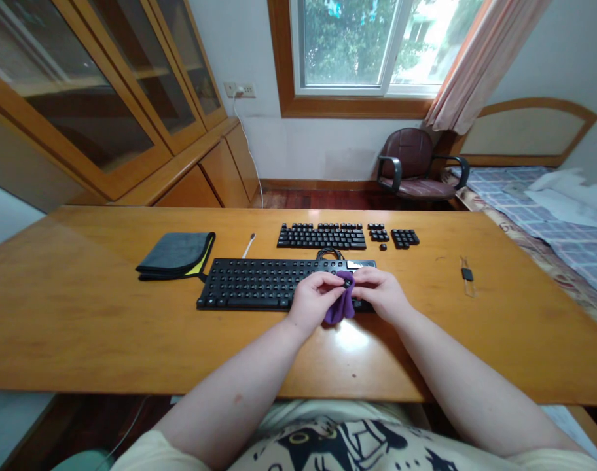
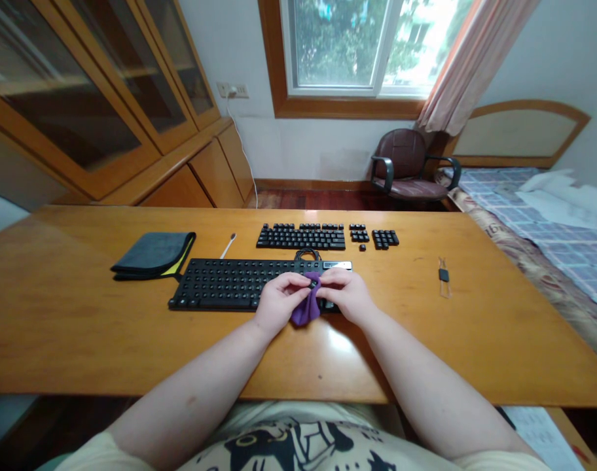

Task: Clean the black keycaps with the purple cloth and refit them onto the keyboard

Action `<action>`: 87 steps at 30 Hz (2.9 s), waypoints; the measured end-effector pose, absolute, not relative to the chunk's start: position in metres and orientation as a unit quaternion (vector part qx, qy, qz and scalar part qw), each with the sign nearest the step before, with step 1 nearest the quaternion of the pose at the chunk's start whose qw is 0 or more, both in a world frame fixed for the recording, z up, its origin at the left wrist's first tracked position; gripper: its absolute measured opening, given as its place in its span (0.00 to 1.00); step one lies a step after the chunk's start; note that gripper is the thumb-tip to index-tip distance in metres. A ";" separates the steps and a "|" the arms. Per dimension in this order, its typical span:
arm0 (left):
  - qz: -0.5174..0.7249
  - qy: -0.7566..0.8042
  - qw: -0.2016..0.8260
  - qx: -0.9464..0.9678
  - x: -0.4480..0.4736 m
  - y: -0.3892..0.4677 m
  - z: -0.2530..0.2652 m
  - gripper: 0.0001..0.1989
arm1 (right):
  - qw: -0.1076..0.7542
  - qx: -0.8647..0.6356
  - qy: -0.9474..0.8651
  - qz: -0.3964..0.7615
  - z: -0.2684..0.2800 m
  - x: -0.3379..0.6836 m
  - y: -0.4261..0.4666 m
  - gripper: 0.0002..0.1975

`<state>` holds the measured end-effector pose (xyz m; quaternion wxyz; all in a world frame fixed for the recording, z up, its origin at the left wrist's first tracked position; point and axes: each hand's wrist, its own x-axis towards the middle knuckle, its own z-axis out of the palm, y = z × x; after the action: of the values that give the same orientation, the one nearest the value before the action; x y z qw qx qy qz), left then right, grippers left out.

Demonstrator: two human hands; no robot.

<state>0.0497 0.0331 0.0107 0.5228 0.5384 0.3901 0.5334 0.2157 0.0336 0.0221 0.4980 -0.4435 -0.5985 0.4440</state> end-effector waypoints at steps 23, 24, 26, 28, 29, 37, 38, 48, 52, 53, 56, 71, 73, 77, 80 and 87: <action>0.506 0.382 0.610 0.476 0.050 0.034 0.013 0.12 | 0.533 -0.445 -0.623 0.360 0.022 0.216 0.031 0.03; 0.507 0.382 0.598 0.489 0.049 0.035 0.013 0.12 | 0.536 -0.447 -0.619 0.361 0.022 0.217 0.032 0.03; 0.509 0.376 0.565 0.530 0.047 0.036 0.015 0.10 | 0.531 -0.446 -0.623 0.361 0.022 0.217 0.033 0.03; 0.505 0.368 0.526 0.577 0.045 0.037 0.016 0.09 | 0.522 -0.442 -0.633 0.363 0.022 0.216 0.033 0.03; 0.500 0.367 0.509 0.597 0.044 0.037 0.017 0.09 | 0.519 -0.441 -0.636 0.363 0.021 0.215 0.033 0.03; 0.493 0.377 0.525 0.582 0.046 0.036 0.015 0.13 | 0.517 -0.454 -0.631 0.359 0.019 0.214 0.032 0.03; 0.493 0.375 0.545 0.565 0.047 0.037 0.015 0.12 | 0.520 -0.454 -0.626 0.363 0.019 0.215 0.032 0.03; 0.514 0.395 0.601 0.467 0.052 0.035 0.013 0.09 | 0.513 -0.445 -0.628 0.380 0.015 0.214 0.032 0.09; 0.492 0.416 0.548 0.533 0.049 0.035 0.010 0.06 | 0.530 -0.448 -0.592 0.410 0.014 0.212 0.032 0.10; 0.488 0.418 0.532 0.551 0.047 0.035 0.010 0.06 | 0.529 -0.452 -0.584 0.419 0.013 0.211 0.032 0.11; 0.484 0.412 0.495 0.592 0.045 0.036 0.012 0.06 | 0.530 -0.458 -0.565 0.436 0.013 0.211 0.033 0.12; 0.496 0.420 0.503 0.570 0.047 0.036 0.013 0.07 | 0.516 -0.469 -0.523 0.490 0.021 0.209 0.031 0.10; 0.495 0.417 0.550 0.528 0.049 0.036 0.012 0.10 | 0.526 -0.468 -0.538 0.463 0.022 0.211 0.032 0.08; 0.481 0.406 0.602 0.490 0.051 0.036 0.011 0.12 | 0.519 -0.468 -0.561 0.445 0.023 0.212 0.033 0.06; 0.487 0.416 0.577 0.507 0.050 0.036 0.014 0.12 | 0.511 -0.470 -0.562 0.449 0.022 0.212 0.033 0.07; 0.499 0.431 0.562 0.499 0.048 0.038 0.017 0.12 | 0.520 -0.480 -0.546 0.448 0.024 0.214 0.033 0.10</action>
<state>0.0483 0.0380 0.0172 0.5623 0.4986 0.4314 0.4991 0.2135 0.0333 0.0237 0.5199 -0.4802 -0.5459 0.4484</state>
